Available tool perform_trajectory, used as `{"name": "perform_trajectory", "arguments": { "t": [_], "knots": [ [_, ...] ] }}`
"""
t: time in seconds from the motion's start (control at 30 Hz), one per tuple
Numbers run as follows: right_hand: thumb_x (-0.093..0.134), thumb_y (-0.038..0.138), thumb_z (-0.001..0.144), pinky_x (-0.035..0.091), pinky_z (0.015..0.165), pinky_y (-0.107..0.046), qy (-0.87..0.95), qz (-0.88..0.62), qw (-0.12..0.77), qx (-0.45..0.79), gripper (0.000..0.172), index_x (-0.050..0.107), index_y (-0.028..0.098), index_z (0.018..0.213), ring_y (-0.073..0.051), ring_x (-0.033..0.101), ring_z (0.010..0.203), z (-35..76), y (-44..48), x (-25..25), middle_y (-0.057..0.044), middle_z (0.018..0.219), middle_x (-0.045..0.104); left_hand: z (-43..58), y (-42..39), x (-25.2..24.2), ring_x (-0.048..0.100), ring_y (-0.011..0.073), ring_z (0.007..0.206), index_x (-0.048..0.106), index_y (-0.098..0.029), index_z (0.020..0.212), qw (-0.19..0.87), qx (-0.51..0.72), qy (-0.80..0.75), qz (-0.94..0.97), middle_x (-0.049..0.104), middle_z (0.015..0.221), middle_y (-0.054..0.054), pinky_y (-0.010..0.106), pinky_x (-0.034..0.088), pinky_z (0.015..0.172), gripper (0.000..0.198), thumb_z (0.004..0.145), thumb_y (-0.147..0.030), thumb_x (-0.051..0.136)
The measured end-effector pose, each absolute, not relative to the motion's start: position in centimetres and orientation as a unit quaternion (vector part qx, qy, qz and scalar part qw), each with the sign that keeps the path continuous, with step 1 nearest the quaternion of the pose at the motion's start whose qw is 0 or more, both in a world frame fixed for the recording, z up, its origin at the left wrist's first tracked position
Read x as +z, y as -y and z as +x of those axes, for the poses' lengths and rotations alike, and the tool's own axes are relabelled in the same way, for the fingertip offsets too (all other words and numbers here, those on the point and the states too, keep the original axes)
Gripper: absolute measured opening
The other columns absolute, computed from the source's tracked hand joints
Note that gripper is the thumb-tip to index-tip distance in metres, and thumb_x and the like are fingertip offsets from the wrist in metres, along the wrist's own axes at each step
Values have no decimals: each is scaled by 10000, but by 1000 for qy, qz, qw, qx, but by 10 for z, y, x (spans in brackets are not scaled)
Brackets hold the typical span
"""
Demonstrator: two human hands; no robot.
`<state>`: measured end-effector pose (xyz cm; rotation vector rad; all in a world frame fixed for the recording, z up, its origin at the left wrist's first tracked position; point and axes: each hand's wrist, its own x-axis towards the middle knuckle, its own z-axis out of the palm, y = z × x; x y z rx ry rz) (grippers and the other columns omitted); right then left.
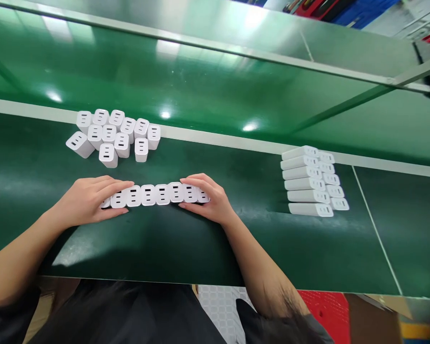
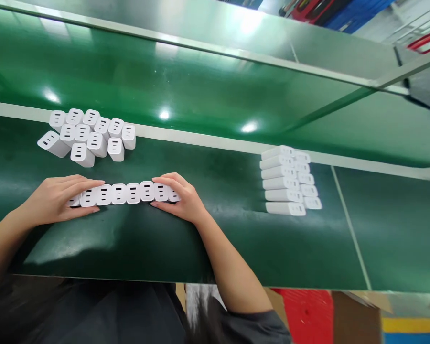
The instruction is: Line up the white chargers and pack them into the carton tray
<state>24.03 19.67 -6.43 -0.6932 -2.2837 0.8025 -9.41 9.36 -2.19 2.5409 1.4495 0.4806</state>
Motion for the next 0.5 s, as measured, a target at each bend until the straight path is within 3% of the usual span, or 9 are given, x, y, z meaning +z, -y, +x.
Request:
{"name": "perform_trajectory", "arguments": {
  "t": [0.5],
  "knots": [
    [751,373,858,587,784,-333,858,-250,316,318,469,585,295,1290,-206,663,943,240,-196,-63,-64,1114,645,-91,-97,-20,707,194,843,446,-279,1439,60,171,-460,869,738,1079,30,305,528,678,585,908,-397,662]
  ]
}}
